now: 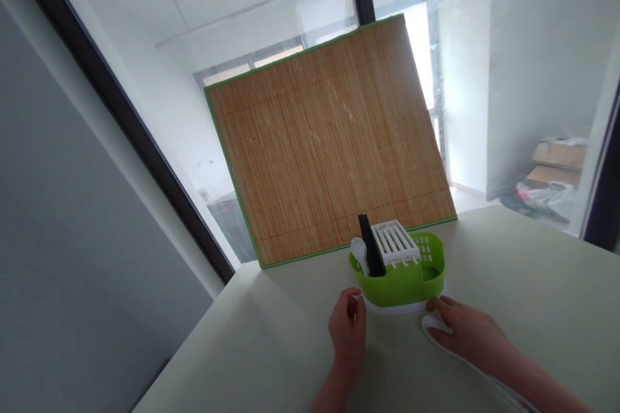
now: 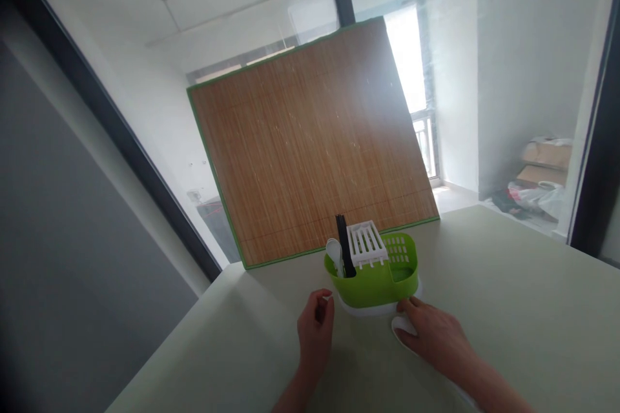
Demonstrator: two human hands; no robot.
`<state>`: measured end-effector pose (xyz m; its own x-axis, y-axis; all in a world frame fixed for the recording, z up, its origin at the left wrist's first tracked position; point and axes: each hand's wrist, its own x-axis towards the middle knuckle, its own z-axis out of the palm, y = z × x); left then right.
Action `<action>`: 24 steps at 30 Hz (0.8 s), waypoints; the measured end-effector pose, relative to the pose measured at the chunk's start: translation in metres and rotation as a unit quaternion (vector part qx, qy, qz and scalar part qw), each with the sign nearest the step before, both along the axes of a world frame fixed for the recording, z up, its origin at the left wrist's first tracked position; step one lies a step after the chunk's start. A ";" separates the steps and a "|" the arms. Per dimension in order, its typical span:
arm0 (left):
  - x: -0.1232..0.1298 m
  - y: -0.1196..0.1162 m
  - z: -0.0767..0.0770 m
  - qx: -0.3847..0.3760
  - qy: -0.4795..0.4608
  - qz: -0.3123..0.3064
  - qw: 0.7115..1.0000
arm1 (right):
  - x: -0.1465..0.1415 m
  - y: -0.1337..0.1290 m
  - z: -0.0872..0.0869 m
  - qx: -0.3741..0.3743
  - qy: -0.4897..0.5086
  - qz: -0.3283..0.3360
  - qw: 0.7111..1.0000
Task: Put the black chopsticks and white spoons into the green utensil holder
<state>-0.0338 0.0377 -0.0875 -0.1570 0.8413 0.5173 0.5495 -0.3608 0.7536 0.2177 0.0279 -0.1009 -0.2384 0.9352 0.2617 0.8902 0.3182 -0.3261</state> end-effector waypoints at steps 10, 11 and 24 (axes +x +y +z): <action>0.018 -0.025 -0.021 -0.066 -0.001 -0.092 0.994 | 0.004 0.002 -0.014 -0.113 -0.005 0.023 0.993; 0.019 -0.025 -0.021 -0.072 0.000 -0.100 0.992 | 0.004 0.002 -0.014 -0.108 0.001 0.030 0.994; 0.033 -0.044 -0.015 -0.060 -0.037 -0.225 0.972 | -0.035 -0.020 0.016 0.047 0.207 0.127 0.969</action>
<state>-0.0010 -0.0063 -0.1021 0.2085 0.8871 0.4119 0.2996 -0.4588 0.8365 0.1832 0.0083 -0.0851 -0.3139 0.8271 0.4663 0.5775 0.5561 -0.5977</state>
